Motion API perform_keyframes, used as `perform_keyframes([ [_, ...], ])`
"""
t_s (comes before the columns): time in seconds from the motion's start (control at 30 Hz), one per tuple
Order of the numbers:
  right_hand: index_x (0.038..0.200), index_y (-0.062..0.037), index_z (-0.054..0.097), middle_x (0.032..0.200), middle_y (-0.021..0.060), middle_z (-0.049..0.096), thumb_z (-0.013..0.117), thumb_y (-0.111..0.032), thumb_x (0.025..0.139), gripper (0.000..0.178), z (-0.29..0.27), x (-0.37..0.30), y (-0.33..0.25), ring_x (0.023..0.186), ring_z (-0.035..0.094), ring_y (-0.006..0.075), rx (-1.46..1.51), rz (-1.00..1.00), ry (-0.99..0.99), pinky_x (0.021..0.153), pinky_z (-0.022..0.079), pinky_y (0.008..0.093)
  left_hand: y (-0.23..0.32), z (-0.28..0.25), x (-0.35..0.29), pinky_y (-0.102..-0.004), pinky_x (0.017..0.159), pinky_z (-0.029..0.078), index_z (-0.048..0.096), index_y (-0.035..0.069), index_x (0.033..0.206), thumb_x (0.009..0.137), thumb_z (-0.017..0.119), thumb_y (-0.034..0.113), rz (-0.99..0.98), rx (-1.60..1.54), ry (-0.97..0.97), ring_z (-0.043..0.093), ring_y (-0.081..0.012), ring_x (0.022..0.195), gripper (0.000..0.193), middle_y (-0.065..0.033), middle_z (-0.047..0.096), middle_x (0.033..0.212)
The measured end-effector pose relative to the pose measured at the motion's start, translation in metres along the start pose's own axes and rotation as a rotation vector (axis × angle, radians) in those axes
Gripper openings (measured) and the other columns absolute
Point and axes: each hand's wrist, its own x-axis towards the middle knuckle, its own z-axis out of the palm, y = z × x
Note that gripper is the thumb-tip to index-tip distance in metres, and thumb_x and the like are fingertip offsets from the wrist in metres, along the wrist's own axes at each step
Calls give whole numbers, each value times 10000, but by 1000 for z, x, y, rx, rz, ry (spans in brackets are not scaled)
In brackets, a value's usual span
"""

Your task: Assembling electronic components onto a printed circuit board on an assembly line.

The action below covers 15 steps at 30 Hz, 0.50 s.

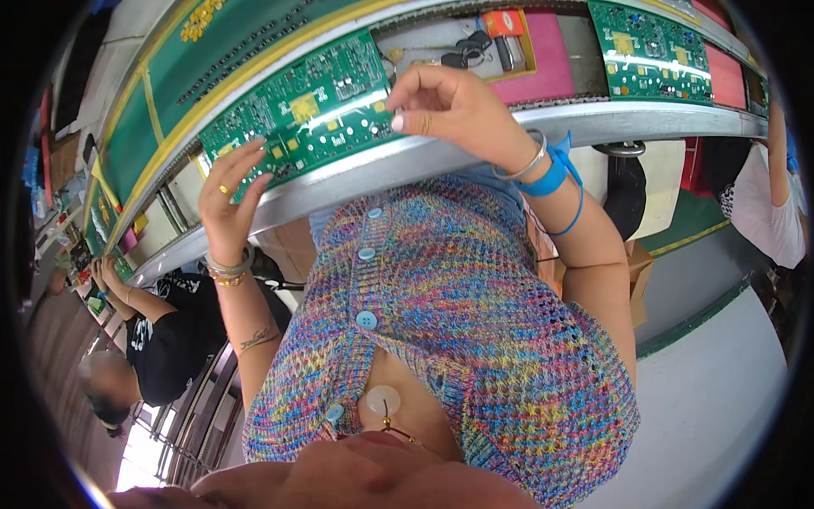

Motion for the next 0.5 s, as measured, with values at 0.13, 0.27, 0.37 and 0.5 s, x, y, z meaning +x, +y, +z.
perform_keyframes([
  [0.13, 957, -37, 593, 851, -23, 576, 683, -99, 840, 160, 14, -1, -6, 773, 527, 41, -62, 41, 31, 689, 431, 190, -3, -13, 76, -330, 772, 510, 669, 90, 904, 744, 714, 50, 188, 155, 178, 645, -231, 863, 171, -36, 687, 942],
  [0.27, 992, -28, 621, 845, 0, 630, 657, -110, 855, 164, 25, -4, -11, 747, 564, 50, -239, 23, 173, 689, 471, 208, -17, -2, 181, -366, 790, 497, 721, 116, 831, 724, 651, 110, 234, 300, 157, 626, -302, 876, 128, -155, 670, 848],
  [0.37, 1038, -6, 616, 884, 26, 655, 633, -97, 861, 200, 26, -11, -16, 762, 589, 63, -360, 8, 254, 702, 483, 221, -38, 16, 228, -378, 739, 505, 687, 87, 711, 708, 632, 104, 297, 669, 36, 621, -287, 799, 58, -126, 658, 724],
  [0.5, 1042, 1, 621, 902, 42, 673, 619, -99, 874, 196, 26, -14, -18, 778, 629, 89, -364, 0, 345, 696, 492, 234, -54, 28, 242, -383, 704, 508, 666, 68, 656, 700, 610, 107, 304, 857, 33, 621, -278, 750, 81, -130, 639, 667],
])
